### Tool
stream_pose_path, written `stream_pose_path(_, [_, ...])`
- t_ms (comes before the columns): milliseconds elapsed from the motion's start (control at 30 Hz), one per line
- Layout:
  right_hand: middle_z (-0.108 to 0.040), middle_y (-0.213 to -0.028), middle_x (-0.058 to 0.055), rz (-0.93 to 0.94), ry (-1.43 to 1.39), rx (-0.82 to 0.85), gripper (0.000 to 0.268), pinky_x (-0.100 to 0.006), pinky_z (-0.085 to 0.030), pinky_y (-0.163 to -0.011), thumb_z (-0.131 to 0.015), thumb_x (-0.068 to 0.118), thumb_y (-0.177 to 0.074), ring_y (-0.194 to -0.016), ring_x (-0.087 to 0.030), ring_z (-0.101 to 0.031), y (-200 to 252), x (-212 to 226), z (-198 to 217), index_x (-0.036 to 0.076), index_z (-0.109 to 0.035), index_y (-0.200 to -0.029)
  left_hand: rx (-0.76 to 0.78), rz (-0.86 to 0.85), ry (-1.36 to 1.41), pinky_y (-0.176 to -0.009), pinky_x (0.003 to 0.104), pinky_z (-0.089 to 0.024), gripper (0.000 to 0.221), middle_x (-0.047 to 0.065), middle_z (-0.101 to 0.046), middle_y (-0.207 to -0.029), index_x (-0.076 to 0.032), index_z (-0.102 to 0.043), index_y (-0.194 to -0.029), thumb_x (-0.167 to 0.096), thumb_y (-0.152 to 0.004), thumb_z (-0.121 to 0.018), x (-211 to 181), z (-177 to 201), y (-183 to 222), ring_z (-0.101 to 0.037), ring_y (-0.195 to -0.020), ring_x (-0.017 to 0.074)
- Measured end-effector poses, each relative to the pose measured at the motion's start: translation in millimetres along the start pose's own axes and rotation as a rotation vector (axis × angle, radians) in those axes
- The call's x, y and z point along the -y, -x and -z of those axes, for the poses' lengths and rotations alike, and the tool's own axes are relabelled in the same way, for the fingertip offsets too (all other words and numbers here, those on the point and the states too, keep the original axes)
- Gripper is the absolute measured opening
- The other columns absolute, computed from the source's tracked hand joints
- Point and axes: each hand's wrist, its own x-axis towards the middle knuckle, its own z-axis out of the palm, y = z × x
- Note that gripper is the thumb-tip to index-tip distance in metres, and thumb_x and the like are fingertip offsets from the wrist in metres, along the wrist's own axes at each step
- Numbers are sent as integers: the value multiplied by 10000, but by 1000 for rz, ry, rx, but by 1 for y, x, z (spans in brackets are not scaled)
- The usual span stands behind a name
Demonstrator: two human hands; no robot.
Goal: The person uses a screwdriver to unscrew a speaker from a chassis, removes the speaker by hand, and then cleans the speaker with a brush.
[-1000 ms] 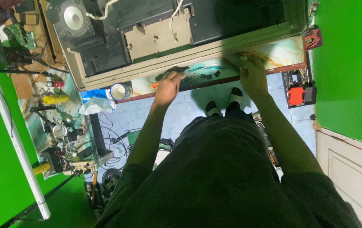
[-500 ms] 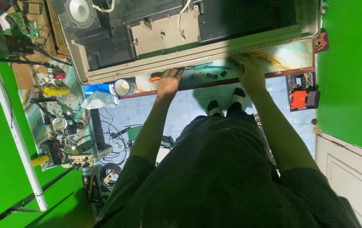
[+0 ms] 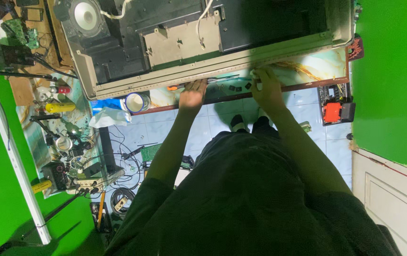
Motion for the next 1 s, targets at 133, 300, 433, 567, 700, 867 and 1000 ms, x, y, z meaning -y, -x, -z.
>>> stream_pose_path(133, [-660,-1168,-202,-38,13,-15,266,-401,-594,-833,-705,-11,-942,-999,-293,-695,-5,13,6,-18,-641,-1200,10,124,187,-965,408,-542,332,145,-725,-1177,-39,-685,-1315,-195,-1022,-689,-32,42,-16,-669,-1102,298])
stream_pose_path(300, [-721,-1039,-154,-241,-168,88,224,-358,-588,-795,-669,65,-1023,-900,-225,-747,-15,53,30,22,-669,-1243,-221,150,354,-1140,440,-413,436,235,-564,-1433,-49,-606,-1399,-167,-986,-679,-79,105,-57,-530,-1343,385])
stream_pose_path(433, [-729,-1033,-115,-324,-303,38,237,-321,-589,-778,-669,114,-1025,-874,-182,-720,-25,72,46,45,-686,-1252,-262,292,589,-1252,416,-356,462,229,-443,-1625,-53,-532,-1507,-111,-1056,-612,-92,125,-90,-450,-1522,380])
stream_pose_path(567, [-679,-1132,-102,-232,-383,33,285,-281,-619,-841,-688,106,-1004,-955,-135,-690,-42,57,71,42,-673,-1280,-227,332,739,-1238,405,-381,446,224,-507,-1585,-75,-542,-1496,-106,-1055,-607,-98,122,-110,-493,-1499,357])
stream_pose_path(700, [-684,-1093,-117,-268,-152,8,444,-280,-514,-725,-647,42,-984,-865,-143,-606,-68,28,101,81,-694,-1424,-173,316,733,-1212,409,-419,444,226,-579,-1516,-81,-565,-1479,-99,-1038,-620,-107,100,-137,-544,-1448,362])
stream_pose_path(867, [-703,-994,-67,-185,-150,-97,221,-269,-519,-733,-718,73,-972,-844,-86,-632,-123,-17,116,30,-660,-1181,-153,304,764,-1173,401,-448,549,222,-585,-1482,-63,-451,-1539,-117,-1023,-630,-116,70,-190,-553,-1416,382])
stream_pose_path(1000, [-708,-952,-103,5,-202,-54,73,-314,-529,-737,-698,40,-1025,-831,-169,-665,-173,-57,115,27,-687,-1096,-155,297,690,-1150,424,-451,661,247,-574,-1460,-38,-372,-1581,-122,-984,-641,-122,35,-236,-541,-1384,423])
